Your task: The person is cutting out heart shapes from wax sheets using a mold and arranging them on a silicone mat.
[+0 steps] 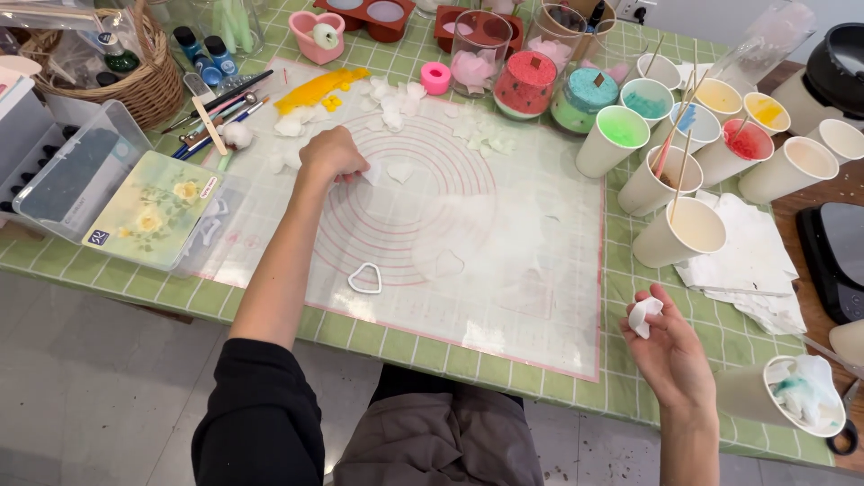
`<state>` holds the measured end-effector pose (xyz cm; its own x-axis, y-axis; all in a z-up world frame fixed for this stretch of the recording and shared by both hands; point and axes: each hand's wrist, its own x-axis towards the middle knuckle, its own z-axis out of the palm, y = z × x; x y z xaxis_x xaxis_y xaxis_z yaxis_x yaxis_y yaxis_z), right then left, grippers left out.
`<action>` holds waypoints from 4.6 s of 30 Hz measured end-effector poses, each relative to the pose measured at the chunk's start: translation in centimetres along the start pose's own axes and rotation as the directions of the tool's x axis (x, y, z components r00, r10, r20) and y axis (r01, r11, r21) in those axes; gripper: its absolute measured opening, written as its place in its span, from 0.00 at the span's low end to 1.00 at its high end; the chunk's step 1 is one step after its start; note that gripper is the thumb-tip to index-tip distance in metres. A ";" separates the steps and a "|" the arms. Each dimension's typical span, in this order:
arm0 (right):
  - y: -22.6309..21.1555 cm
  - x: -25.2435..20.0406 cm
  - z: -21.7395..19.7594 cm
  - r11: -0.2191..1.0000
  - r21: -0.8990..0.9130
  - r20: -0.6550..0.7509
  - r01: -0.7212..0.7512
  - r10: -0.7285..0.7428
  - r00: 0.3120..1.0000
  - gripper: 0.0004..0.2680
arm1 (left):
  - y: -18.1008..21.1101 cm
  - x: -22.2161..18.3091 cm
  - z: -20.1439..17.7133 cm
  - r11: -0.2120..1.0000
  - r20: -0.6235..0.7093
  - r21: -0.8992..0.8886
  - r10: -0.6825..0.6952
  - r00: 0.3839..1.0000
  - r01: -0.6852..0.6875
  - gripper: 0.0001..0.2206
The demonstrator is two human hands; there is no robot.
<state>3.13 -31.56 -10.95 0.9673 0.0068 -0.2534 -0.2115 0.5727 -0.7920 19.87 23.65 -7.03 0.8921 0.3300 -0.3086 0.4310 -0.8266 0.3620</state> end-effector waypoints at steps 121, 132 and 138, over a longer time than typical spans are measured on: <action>2.6 19.2 15.9 -0.349 -0.869 0.361 0.352 0.040 0.932 0.15 | 15.1 -5.5 13.9 0.650 -0.296 0.144 0.748 0.594 -0.746 0.10; 2.7 19.5 15.4 -0.347 -0.864 0.373 0.364 0.045 0.927 0.15 | 15.3 -5.6 12.9 0.694 -0.220 0.074 0.712 0.666 -0.717 0.10; 2.8 18.4 15.8 -0.386 -0.850 0.374 0.358 0.035 0.927 0.15 | 15.4 -5.7 13.4 0.636 -0.312 0.121 0.753 0.579 -0.762 0.09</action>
<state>22.55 -16.91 -9.03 0.9414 0.3328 -0.0544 0.3088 -0.9156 -0.2574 19.61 2.98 -11.49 0.8835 -0.2889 0.3688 -0.4220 -0.8327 0.3586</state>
